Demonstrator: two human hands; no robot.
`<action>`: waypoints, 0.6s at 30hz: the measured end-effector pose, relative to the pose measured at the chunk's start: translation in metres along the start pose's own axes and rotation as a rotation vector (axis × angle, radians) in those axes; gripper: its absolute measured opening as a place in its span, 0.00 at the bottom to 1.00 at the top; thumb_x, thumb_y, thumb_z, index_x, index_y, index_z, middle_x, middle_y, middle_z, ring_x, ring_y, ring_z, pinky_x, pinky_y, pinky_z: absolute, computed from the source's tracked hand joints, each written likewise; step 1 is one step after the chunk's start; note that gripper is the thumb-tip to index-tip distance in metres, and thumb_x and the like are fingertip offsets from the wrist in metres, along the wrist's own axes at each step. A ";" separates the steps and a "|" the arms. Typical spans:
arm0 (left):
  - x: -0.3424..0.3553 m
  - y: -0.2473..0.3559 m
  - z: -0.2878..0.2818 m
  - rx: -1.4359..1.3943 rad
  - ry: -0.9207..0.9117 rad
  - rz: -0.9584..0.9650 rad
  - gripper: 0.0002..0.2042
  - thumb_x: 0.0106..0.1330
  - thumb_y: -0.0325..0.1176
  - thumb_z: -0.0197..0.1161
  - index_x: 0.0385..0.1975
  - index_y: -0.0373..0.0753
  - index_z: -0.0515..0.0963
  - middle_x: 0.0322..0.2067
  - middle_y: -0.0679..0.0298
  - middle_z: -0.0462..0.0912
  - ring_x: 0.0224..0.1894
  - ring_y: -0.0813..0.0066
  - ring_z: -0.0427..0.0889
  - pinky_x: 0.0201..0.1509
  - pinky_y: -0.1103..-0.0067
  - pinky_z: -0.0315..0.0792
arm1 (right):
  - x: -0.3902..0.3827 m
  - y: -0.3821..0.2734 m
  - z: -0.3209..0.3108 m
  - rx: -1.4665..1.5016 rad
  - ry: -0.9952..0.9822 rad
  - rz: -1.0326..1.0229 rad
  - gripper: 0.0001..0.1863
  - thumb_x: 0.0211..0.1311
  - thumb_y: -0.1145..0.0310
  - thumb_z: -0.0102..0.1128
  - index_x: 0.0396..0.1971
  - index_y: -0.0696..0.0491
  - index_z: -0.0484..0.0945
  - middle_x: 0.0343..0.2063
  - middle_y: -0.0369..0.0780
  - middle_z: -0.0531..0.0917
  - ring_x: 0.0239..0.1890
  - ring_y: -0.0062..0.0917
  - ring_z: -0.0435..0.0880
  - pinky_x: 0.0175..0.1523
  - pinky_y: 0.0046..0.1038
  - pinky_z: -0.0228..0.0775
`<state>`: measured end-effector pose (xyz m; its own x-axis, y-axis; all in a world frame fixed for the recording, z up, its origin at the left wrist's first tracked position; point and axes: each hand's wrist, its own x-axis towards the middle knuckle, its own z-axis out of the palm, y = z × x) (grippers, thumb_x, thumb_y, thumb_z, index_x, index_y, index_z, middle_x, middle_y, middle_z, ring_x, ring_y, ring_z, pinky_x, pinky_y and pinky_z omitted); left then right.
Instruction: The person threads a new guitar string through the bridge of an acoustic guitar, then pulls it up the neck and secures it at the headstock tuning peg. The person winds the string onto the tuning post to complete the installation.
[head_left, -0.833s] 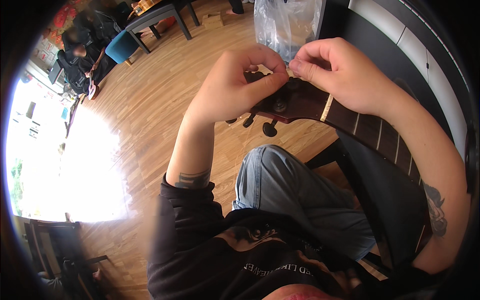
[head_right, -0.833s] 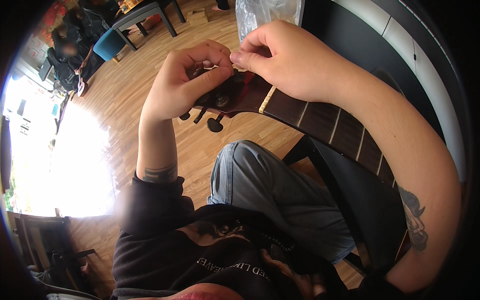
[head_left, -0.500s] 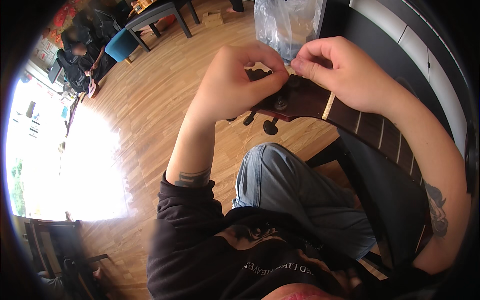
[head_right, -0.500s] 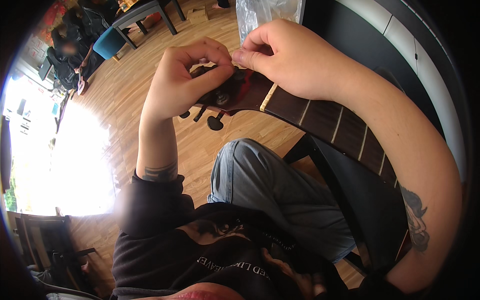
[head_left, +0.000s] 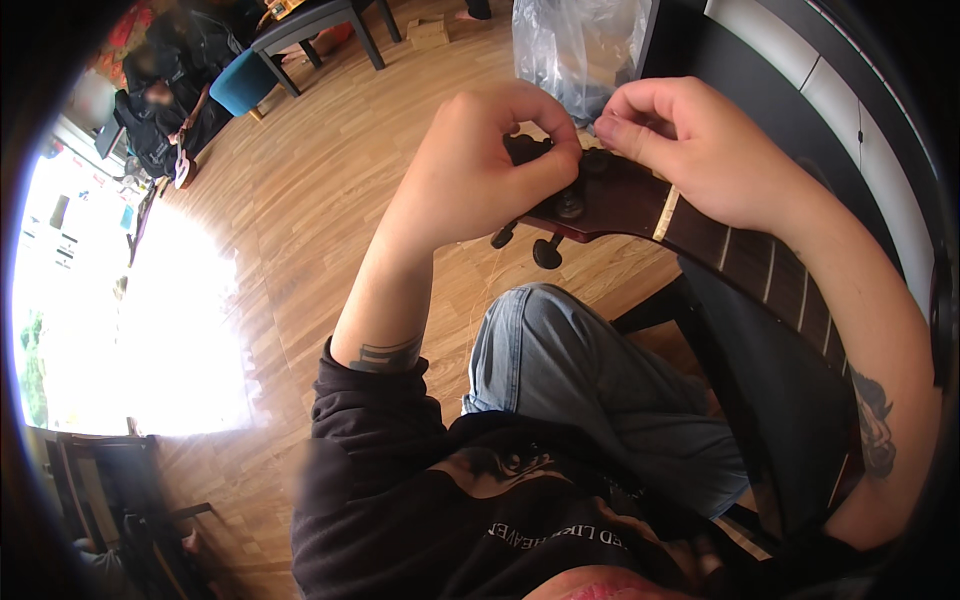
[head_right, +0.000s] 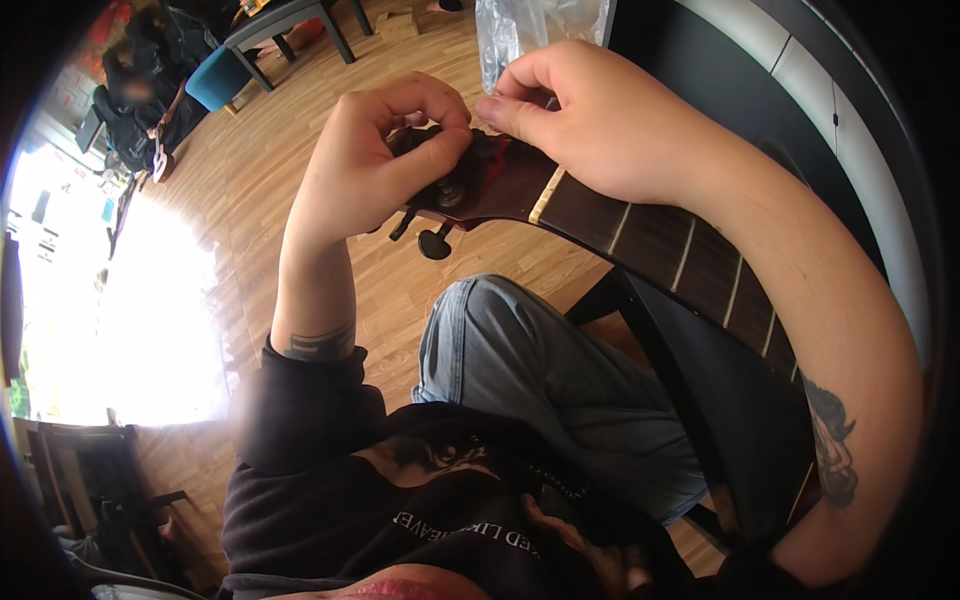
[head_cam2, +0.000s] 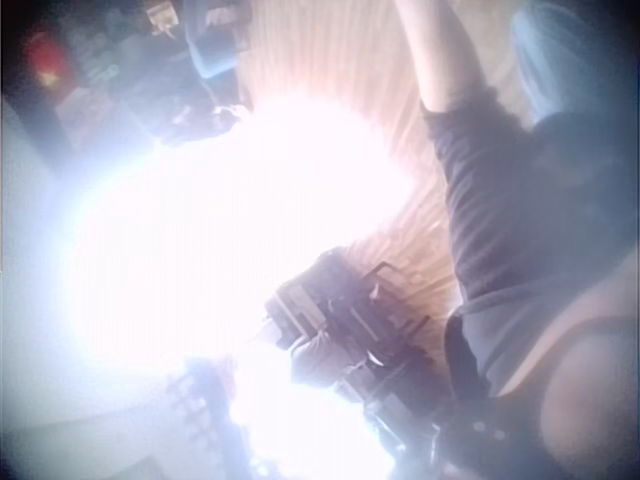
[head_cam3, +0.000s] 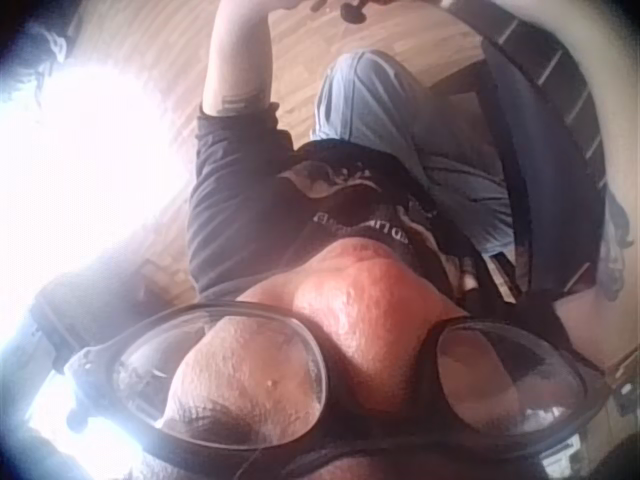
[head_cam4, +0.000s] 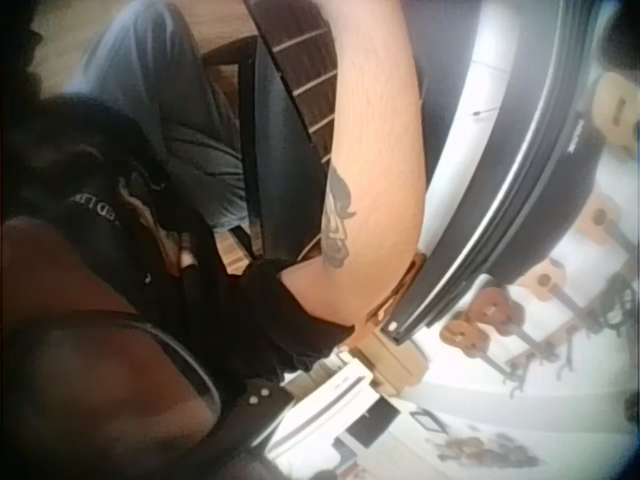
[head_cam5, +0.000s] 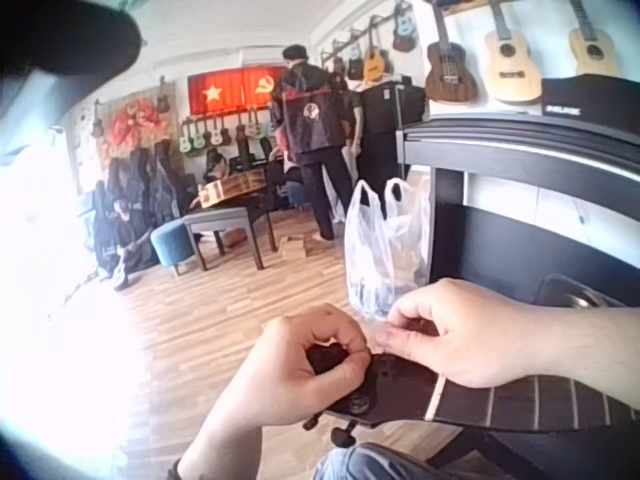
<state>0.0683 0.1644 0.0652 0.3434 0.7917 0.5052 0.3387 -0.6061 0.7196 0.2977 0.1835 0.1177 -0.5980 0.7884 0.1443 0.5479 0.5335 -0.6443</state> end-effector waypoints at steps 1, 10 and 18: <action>0.000 0.001 0.000 0.022 -0.003 0.000 0.03 0.65 0.25 0.66 0.34 0.31 0.82 0.34 0.67 0.84 0.38 0.83 0.80 0.44 0.82 0.74 | 0.000 -0.001 -0.001 -0.006 -0.006 0.014 0.18 0.75 0.58 0.60 0.34 0.59 0.83 0.20 0.35 0.78 0.26 0.17 0.72 0.35 0.27 0.65; 0.002 0.011 0.001 -0.026 -0.050 -0.148 0.04 0.66 0.27 0.66 0.36 0.34 0.82 0.29 0.69 0.84 0.32 0.90 0.77 0.34 0.86 0.71 | -0.002 0.005 -0.002 0.111 -0.040 0.054 0.17 0.76 0.59 0.60 0.34 0.59 0.81 0.24 0.32 0.80 0.30 0.13 0.73 0.38 0.24 0.68; 0.000 0.004 -0.002 0.018 -0.021 0.003 0.03 0.65 0.26 0.66 0.35 0.35 0.81 0.27 0.72 0.81 0.29 0.89 0.75 0.33 0.85 0.70 | -0.001 0.001 0.001 0.166 -0.049 0.082 0.15 0.76 0.60 0.60 0.35 0.58 0.81 0.25 0.31 0.80 0.30 0.12 0.73 0.38 0.23 0.67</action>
<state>0.0679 0.1617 0.0691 0.3628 0.7880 0.4974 0.3532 -0.6102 0.7092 0.2981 0.1831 0.1165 -0.5849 0.8094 0.0523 0.4946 0.4071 -0.7679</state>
